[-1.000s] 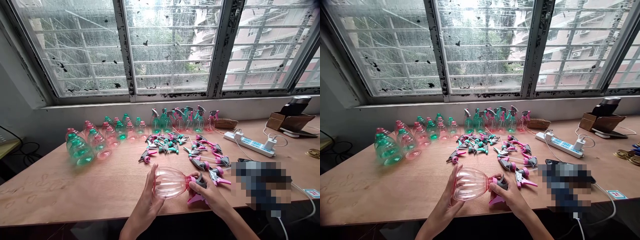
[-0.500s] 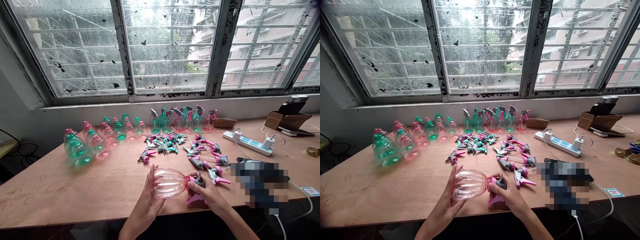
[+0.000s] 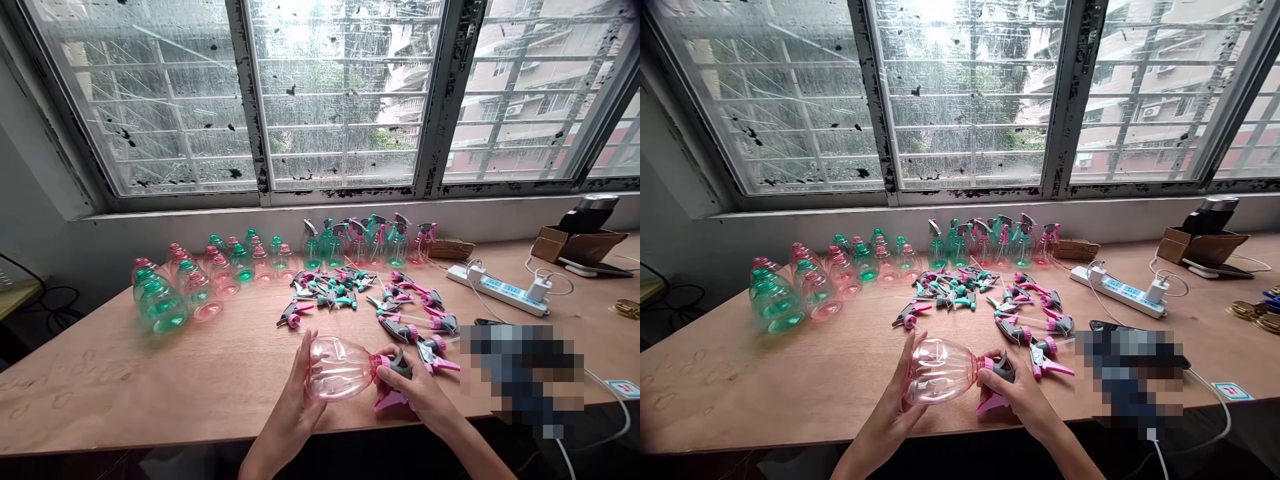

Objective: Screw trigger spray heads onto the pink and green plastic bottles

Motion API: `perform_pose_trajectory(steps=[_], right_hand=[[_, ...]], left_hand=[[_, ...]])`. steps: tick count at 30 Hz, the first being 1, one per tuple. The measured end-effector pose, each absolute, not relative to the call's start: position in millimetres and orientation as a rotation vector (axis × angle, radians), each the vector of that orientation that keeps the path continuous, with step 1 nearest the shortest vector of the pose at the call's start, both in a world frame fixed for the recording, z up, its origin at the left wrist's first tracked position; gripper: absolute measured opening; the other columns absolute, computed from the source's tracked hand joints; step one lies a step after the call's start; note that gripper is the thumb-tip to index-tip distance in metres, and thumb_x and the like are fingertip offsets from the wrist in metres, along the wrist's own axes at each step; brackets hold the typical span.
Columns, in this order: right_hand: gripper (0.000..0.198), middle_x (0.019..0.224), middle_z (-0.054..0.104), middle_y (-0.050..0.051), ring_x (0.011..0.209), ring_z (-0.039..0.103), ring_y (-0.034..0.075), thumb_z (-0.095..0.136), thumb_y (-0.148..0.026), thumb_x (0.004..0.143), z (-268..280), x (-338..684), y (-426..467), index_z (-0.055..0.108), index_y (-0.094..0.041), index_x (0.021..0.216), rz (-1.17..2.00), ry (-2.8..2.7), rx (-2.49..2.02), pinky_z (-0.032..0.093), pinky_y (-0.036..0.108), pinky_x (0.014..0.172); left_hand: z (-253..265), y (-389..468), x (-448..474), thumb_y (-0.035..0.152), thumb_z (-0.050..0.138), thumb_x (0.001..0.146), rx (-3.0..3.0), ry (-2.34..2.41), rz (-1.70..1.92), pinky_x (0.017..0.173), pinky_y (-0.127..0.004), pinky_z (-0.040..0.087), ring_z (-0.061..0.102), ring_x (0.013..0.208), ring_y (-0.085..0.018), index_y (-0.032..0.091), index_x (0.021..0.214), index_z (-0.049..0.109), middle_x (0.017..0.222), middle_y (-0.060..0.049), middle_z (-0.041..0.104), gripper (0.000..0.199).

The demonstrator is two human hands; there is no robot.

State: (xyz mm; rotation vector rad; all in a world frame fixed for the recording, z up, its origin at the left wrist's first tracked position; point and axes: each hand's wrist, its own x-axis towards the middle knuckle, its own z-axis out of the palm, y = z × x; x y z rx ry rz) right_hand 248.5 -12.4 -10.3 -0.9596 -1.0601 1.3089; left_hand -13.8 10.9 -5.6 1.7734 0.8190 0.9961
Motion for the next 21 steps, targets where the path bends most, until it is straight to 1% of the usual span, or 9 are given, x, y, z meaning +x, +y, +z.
perform_pose_trajectory(steps=[3,4,6,8,10,14,17,19,21], right_hand=[[0.050,0.072,0.076,0.001,0.064,0.070,0.018,0.092,-0.054,0.080,-11.6,248.4,-12.6,0.064,-0.019,0.101,1.303,-1.064,-0.987,0.053,0.029,0.063],[0.049,0.072,0.076,0.001,0.064,0.069,0.018,0.092,-0.054,0.080,-12.0,248.5,-12.5,0.064,-0.019,0.101,1.303,-1.069,-0.995,0.053,0.029,0.062],[0.049,0.070,0.076,0.001,0.063,0.068,0.018,0.092,-0.054,0.080,-12.2,248.5,-12.4,0.065,-0.019,0.101,1.300,-1.076,-1.008,0.053,0.029,0.061],[0.049,0.071,0.076,0.001,0.063,0.069,0.019,0.092,-0.054,0.079,-11.4,248.3,-12.3,0.066,-0.019,0.101,1.291,-1.073,-1.007,0.053,0.029,0.061],[0.049,0.072,0.076,0.001,0.063,0.070,0.019,0.093,-0.054,0.079,-10.1,247.8,-12.2,0.066,-0.019,0.101,1.289,-1.056,-0.991,0.054,0.030,0.062],[0.050,0.071,0.075,0.000,0.061,0.070,0.018,0.093,-0.054,0.078,-8.0,247.1,-12.5,0.066,-0.019,0.099,1.299,-1.041,-0.963,0.055,0.029,0.062],[0.051,0.071,0.075,0.000,0.062,0.070,0.018,0.094,-0.054,0.077,-8.7,247.3,-12.7,0.066,-0.019,0.100,1.305,-1.047,-0.974,0.055,0.029,0.062],[0.052,0.069,0.075,0.000,0.062,0.070,0.018,0.094,-0.054,0.077,-9.8,247.5,-12.6,0.066,-0.019,0.102,1.305,-1.057,-1.000,0.055,0.029,0.061],[0.053,0.068,0.075,0.001,0.062,0.069,0.019,0.094,-0.055,0.077,-10.3,247.4,-12.4,0.066,-0.019,0.102,1.303,-1.061,-1.021,0.055,0.030,0.060]], left_hand=[[-1.0,7.4,-12.2,0.045,0.081,0.093,1.719,0.825,0.976,0.131,-0.052,0.031,0.031,0.163,-0.037,0.044,0.172,0.001,0.183,-0.007,0.008,0.112],[0.9,6.5,-11.8,0.045,0.083,0.091,1.700,0.831,0.970,0.132,-0.052,0.030,0.028,0.164,-0.037,0.041,0.172,0.000,0.183,-0.007,0.008,0.116],[3.1,6.3,-11.5,0.047,0.081,0.092,1.675,0.837,0.963,0.132,-0.051,0.029,0.025,0.165,-0.037,0.038,0.173,0.002,0.183,-0.009,0.008,0.113],[2.3,7.9,-11.9,0.048,0.078,0.094,1.678,0.832,0.957,0.132,-0.052,0.030,0.028,0.164,-0.037,0.038,0.173,0.005,0.183,-0.008,0.010,0.109],[-0.8,10.3,-12.5,0.047,0.078,0.095,1.720,0.818,0.963,0.130,-0.052,0.035,0.031,0.162,-0.038,0.043,0.172,0.005,0.183,-0.007,0.010,0.106],[-5.7,11.7,-12.5,0.041,0.066,0.104,1.811,0.812,1.033,0.128,-0.051,0.037,0.035,0.160,-0.034,0.052,0.169,0.008,0.183,-0.002,0.010,0.088],[-3.2,9.7,-12.0,0.042,0.074,0.098,1.795,0.826,1.008,0.128,-0.050,0.037,0.038,0.158,-0.034,0.053,0.169,0.006,0.184,-0.002,0.006,0.099],[-0.3,8.7,-11.6,0.043,0.080,0.094,1.764,0.835,0.985,0.129,-0.051,0.035,0.035,0.159,-0.035,0.049,0.170,0.003,0.184,-0.005,0.003,0.109],[1.3,8.7,-11.3,0.046,0.080,0.093,1.750,0.832,0.980,0.130,-0.053,0.033,0.030,0.161,-0.038,0.042,0.172,0.004,0.183,-0.009,0.004,0.109]])
